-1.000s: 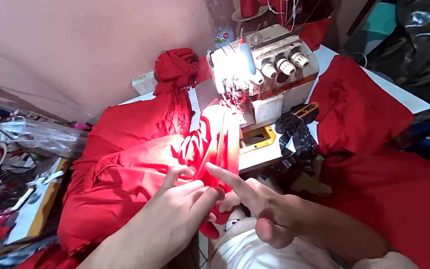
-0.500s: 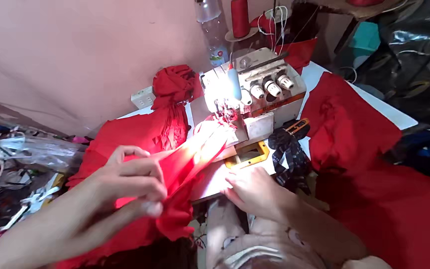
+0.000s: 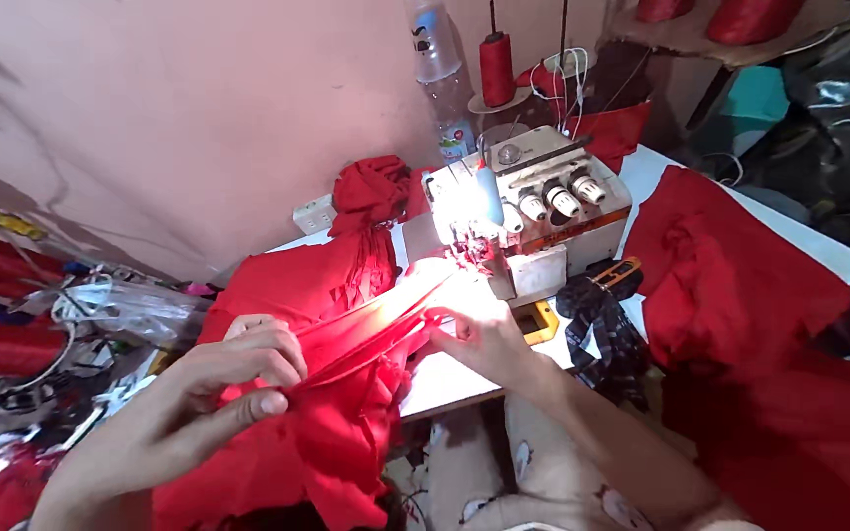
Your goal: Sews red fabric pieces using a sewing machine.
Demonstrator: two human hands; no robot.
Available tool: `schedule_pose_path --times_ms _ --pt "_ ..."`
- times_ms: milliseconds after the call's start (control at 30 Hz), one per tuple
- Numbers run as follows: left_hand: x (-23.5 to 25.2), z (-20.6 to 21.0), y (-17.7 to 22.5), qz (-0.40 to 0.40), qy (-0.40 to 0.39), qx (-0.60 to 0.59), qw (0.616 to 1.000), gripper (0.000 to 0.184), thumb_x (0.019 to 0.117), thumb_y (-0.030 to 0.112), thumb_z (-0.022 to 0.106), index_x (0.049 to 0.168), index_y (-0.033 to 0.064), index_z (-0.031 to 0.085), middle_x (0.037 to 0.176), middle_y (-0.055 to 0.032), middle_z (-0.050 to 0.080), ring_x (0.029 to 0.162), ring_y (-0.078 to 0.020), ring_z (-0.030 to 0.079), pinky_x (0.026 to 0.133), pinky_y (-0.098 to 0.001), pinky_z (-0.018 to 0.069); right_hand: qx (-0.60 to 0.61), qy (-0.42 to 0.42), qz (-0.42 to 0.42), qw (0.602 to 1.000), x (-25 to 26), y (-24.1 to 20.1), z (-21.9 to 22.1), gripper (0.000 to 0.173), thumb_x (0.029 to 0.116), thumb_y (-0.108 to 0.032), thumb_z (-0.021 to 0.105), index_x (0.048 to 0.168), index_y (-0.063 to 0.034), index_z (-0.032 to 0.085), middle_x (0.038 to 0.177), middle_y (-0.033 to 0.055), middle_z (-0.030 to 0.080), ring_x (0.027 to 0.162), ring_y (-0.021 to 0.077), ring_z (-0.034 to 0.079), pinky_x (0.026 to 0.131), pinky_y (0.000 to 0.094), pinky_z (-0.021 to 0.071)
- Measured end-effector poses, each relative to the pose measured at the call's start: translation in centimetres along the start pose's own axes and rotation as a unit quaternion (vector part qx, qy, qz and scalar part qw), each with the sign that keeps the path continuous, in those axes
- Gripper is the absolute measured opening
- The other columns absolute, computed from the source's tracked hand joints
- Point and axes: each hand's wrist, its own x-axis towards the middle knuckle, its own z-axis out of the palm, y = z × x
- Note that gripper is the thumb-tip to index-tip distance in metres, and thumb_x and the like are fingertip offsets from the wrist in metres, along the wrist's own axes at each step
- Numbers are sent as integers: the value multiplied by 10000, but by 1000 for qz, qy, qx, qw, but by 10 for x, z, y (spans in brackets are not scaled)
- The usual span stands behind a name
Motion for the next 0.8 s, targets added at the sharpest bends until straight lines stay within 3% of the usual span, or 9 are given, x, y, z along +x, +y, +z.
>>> schedule_pose_path --times_ms 67,167,300,367,467,533,667,733,800 --pt "0 -2 1 -12 6 26 1000 289 1063 420 514 978 202 683 1062 129 686 1220 -22 563 1126 -292 398 63 -54 -16 996 10 -16 2 227 919 -205 687 987 -6 773 732 88 675 571 137 548 556 300 475" --pt "-4 -4 6 -58 53 168 983 271 1038 451 527 952 256 694 930 180 662 1121 18 550 1043 -248 387 151 -75 -69 983 23 -36 12 151 925 -84 648 970 5 762 787 100 687 609 84 541 580 203 444" --pt "-3 1 7 -67 94 311 943 285 963 458 573 859 259 748 774 155 635 1007 -68 543 982 -429 319 110 -54 -115 986 24 -39 16 159 966 -57 589 966 -10 740 845 106 705 698 120 617 659 213 496" --pt "2 7 6 -49 104 291 950 308 939 497 620 808 256 760 727 145 597 973 -61 533 979 -422 299 58 -29 -149 987 24 -38 18 176 988 -80 569 974 -21 734 845 99 715 736 151 651 681 246 512" --pt "15 12 10 -14 107 176 978 247 934 442 669 763 268 705 729 178 577 960 17 519 962 -272 335 -7 15 -178 984 33 -36 18 175 966 -88 569 892 -19 712 714 70 653 595 144 614 526 255 483" --pt "26 11 12 15 105 96 990 210 930 397 688 764 269 679 751 191 590 960 39 538 944 -204 375 -36 3 -171 985 38 -30 11 191 988 -132 571 880 -25 686 705 67 639 596 158 633 518 279 501" --pt "41 6 3 44 141 26 989 209 925 370 702 752 257 671 764 192 623 913 35 570 915 -187 406 -101 -58 -103 988 35 1 -11 223 997 -173 572 932 -22 724 825 115 698 735 254 705 605 415 562" --pt "45 2 -4 39 162 18 986 206 926 392 702 755 281 673 772 206 631 910 40 577 878 -165 424 -138 -93 -65 984 31 19 -22 228 999 -163 555 1009 -18 731 931 146 718 784 299 724 600 477 572" --pt "51 0 -7 24 170 9 985 182 925 421 691 777 316 694 790 232 630 936 59 569 867 -147 420 -131 -111 -38 984 28 32 -30 197 990 -145 580 995 -8 722 937 152 703 772 305 714 582 485 560"
